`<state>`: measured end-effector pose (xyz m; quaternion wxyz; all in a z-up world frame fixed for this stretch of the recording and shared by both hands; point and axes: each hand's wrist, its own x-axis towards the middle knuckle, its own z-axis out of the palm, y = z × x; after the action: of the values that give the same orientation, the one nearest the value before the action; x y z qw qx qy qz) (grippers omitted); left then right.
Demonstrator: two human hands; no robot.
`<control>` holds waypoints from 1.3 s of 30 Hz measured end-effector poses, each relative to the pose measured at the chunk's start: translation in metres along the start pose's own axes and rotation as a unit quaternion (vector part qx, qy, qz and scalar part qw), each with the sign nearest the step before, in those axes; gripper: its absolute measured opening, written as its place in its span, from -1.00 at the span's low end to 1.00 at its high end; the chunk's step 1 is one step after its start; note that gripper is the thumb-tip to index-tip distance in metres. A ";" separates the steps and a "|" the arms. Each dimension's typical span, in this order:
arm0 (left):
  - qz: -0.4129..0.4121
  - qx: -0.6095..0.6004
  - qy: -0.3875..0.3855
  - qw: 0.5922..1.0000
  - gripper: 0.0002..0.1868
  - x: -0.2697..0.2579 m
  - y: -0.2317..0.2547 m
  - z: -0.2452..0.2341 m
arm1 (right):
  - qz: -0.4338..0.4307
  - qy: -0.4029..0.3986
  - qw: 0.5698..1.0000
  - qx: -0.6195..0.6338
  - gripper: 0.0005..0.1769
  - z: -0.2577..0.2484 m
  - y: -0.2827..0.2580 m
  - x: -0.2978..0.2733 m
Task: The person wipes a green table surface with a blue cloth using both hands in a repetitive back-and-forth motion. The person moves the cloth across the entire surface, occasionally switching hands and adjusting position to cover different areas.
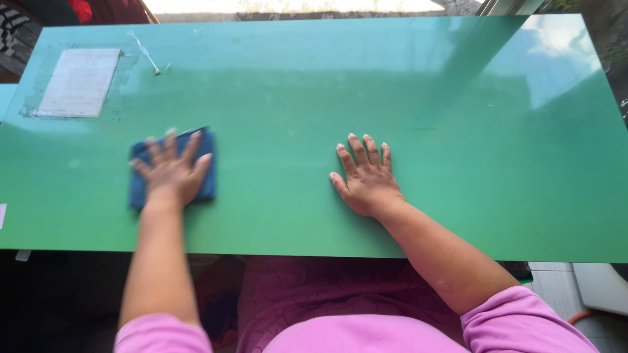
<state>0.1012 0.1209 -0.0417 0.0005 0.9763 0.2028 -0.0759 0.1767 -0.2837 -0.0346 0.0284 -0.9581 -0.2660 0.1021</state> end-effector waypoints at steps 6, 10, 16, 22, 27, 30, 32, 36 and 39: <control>0.225 0.023 -0.045 0.973 -0.36 -0.034 0.158 -0.036 | -0.014 -0.002 1.000 0.008 -0.24 -0.006 0.000 -0.003; 0.171 0.002 -0.026 0.985 -0.37 -0.001 0.043 -0.012 | -0.020 -0.010 1.000 0.009 -0.24 -0.002 0.001 -0.003; -0.072 -0.025 0.004 0.997 -0.33 0.031 0.007 -0.002 | -0.026 -0.001 1.000 0.005 -0.23 0.004 0.002 0.000; 0.208 0.049 -0.055 0.975 -0.35 0.001 0.143 -0.037 | -0.034 0.000 0.999 0.006 -0.22 0.002 0.003 -0.001; 0.046 0.017 0.000 0.999 -0.33 0.097 0.024 -0.001 | -0.025 0.009 1.000 0.001 -0.22 0.008 0.002 0.002; 0.014 -0.008 0.013 1.000 -0.31 0.124 0.051 -0.008 | -0.029 0.020 0.999 0.002 -0.24 0.010 0.003 0.003; 0.067 -0.009 0.011 0.998 -0.33 0.119 0.122 -0.029 | -0.030 0.022 0.999 0.001 -0.25 0.011 0.004 0.003; 0.294 0.023 -0.015 0.956 -0.36 0.085 0.250 -0.055 | -0.031 0.019 0.999 0.002 -0.23 0.006 0.003 0.002; 0.277 0.004 -0.024 0.961 -0.37 0.110 0.226 -0.059 | -0.041 0.028 0.999 0.011 -0.24 0.010 0.007 0.002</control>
<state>0.2993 -0.0409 -0.0060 0.0230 0.9921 -0.0758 -0.0973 0.1796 -0.2884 -0.0455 0.0503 -0.9486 -0.3029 0.0769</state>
